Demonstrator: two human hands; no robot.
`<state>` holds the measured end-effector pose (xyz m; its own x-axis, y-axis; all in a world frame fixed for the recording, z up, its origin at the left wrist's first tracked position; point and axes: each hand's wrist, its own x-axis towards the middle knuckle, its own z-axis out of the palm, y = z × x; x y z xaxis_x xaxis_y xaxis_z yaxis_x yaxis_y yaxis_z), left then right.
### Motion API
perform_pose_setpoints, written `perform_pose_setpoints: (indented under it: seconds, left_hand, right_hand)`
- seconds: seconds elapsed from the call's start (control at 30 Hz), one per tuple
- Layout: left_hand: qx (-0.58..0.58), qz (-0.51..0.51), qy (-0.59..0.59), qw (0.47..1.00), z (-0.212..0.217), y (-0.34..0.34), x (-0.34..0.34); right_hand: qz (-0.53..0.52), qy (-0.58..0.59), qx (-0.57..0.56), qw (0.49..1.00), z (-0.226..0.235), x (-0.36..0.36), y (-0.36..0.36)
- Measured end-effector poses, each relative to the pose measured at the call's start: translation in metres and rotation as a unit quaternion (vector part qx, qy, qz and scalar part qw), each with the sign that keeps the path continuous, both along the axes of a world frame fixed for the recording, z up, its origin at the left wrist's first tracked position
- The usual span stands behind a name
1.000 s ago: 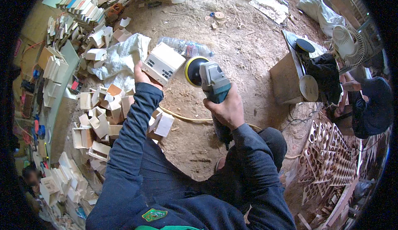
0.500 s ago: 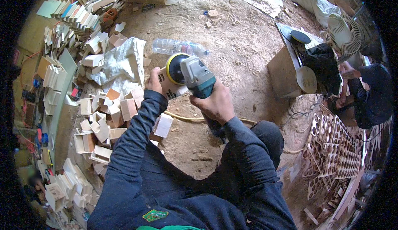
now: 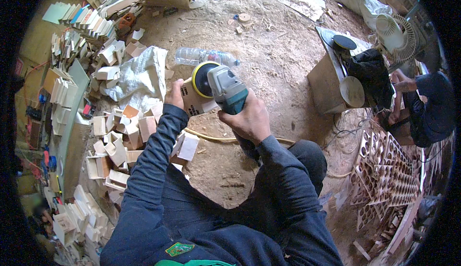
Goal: The person sits on the floor in a workshop and uses a handheld orbital sander to smooth the surfaces of small wooden boxes. They pick up each box, sand its faces, and set it down, repeating the process with multiple boxes.
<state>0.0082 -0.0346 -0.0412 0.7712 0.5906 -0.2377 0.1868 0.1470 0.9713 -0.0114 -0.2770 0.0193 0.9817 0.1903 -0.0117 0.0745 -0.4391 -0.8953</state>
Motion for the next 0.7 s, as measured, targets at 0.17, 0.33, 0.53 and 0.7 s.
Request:
perform_pose_setpoints:
  seconds: [0.17, 0.33, 0.53, 0.7]
  left_hand:
    - [-0.035, 0.004, -0.033, 0.999, 0.006, 0.011, -0.001]
    - [0.079, -0.094, -0.127, 0.984, 0.020, 0.015, -0.006]
    - [0.128, -0.144, -0.194, 0.962, 0.021, 0.012, -0.009]
    - [0.134, -0.142, -0.219, 0.956, 0.022, 0.018, -0.010]
  right_hand:
    - [-0.032, 0.034, -0.023, 0.999, -0.002, 0.008, -0.002]
    - [-0.002, 0.005, 0.023, 1.000, 0.009, 0.002, -0.010]
    - [0.003, -0.026, 0.013, 1.000, 0.012, -0.010, -0.008]
    - [-0.037, 0.013, -0.024, 0.999, 0.017, 0.001, -0.018]
